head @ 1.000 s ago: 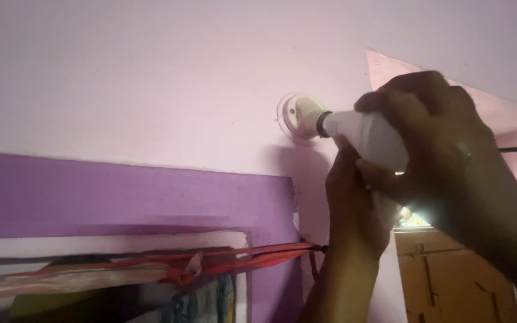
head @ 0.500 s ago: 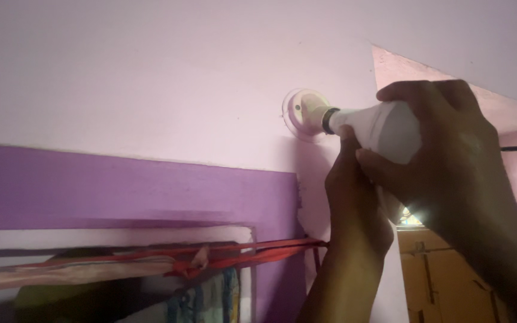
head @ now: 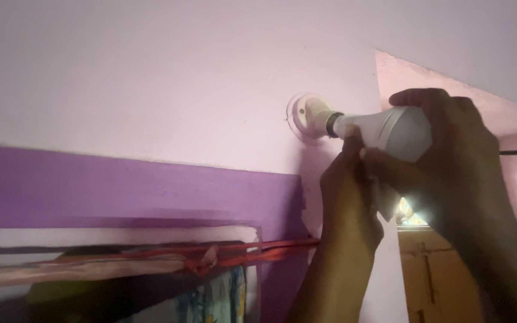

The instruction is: The person removes a light bulb from a wall-mounted socket, wipes the socket with a cloth, and then screws a new light bulb into the socket. The person uses a cloth to handle the bulb and socket during the process.

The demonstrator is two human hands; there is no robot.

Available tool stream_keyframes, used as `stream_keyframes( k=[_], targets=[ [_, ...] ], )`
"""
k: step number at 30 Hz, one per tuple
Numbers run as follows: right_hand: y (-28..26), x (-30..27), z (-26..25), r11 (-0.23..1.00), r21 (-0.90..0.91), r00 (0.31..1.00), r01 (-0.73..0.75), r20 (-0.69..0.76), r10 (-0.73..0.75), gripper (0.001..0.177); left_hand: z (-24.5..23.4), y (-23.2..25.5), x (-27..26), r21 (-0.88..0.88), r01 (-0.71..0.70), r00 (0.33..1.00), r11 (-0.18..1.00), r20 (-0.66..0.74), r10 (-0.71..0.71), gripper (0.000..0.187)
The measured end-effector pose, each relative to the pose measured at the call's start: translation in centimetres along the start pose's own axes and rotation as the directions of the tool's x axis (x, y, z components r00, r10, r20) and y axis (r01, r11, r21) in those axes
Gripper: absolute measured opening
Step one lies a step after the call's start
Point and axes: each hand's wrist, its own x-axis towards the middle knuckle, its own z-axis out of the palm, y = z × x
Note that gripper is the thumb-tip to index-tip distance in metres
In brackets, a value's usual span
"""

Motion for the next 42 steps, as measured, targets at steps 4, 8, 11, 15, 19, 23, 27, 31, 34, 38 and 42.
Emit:
stream_keyframes(
  k=[4, 8, 11, 15, 19, 23, 27, 31, 34, 38, 42],
  targets=[
    [0.0, 0.1, -0.3, 0.996, 0.056, 0.997, -0.068, 0.028, 0.066, 0.074, 1.4, 0.8, 0.0, 0.090, 0.226, 0.910, 0.970, -0.374, -0.178, 0.041],
    [0.0, 0.2, -0.6, 0.999, 0.041, 1.000, 0.015, 0.010, -0.016, 0.077, 2.7, 1.6, -1.0, 0.097, 0.156, 0.959, 0.983, -0.251, -0.128, 0.045],
    [0.3, 0.1, -0.8, 0.999, 0.024, 0.998, 0.025, 0.054, -0.026, 0.080, 3.3, 1.9, -1.3, 0.096, 0.226, 0.915, 0.969, -0.361, -0.178, 0.046],
    [1.6, 0.1, -1.1, 0.995, 0.100, 0.991, 0.024, 0.127, -0.037, 0.085, 3.5, 1.6, -1.8, -0.001, 0.180, 0.937, 0.984, -0.305, -0.171, 0.047],
    [2.1, 0.2, -1.3, 0.991, 0.039, 0.985, 0.131, 0.110, -0.134, 0.082, 3.9, 0.9, -2.3, 0.039, 0.176, 0.927, 0.984, -0.342, -0.152, 0.049],
    [2.0, 0.4, -1.8, 0.993, 0.118, 0.984, 0.005, 0.175, -0.026, 0.088, 3.9, 0.8, -2.5, 0.073, 0.150, 0.951, 0.986, -0.282, -0.124, 0.047],
    [1.4, 0.0, -2.1, 0.988, 0.151, 0.984, -0.033, 0.178, 0.006, 0.083, 4.0, 1.0, -2.6, 0.091, 0.184, 0.931, 0.979, -0.336, -0.144, 0.045],
    [0.9, -0.3, -2.2, 0.973, 0.132, 0.965, -0.191, 0.204, 0.162, 0.085, 4.4, 1.4, -3.2, 0.094, 0.198, 0.924, 0.976, -0.350, -0.154, 0.044],
    [0.9, -0.5, -2.2, 0.985, 0.172, 0.990, -0.028, 0.142, 0.004, 0.082, 4.3, 1.4, -3.4, 0.086, 0.226, 0.899, 0.970, -0.401, -0.174, 0.042],
    [1.3, -0.4, -2.1, 0.993, 0.117, 0.992, 0.032, 0.117, -0.046, 0.079, 3.5, 0.8, -3.3, 0.087, 0.211, 0.913, 0.974, -0.374, -0.165, 0.040],
    [1.5, -0.4, -2.1, 0.992, 0.112, 0.992, 0.055, 0.103, -0.067, 0.076, 2.7, 0.3, -3.4, 0.056, 0.066, 0.981, 0.996, -0.187, -0.055, 0.033]
  ],
)
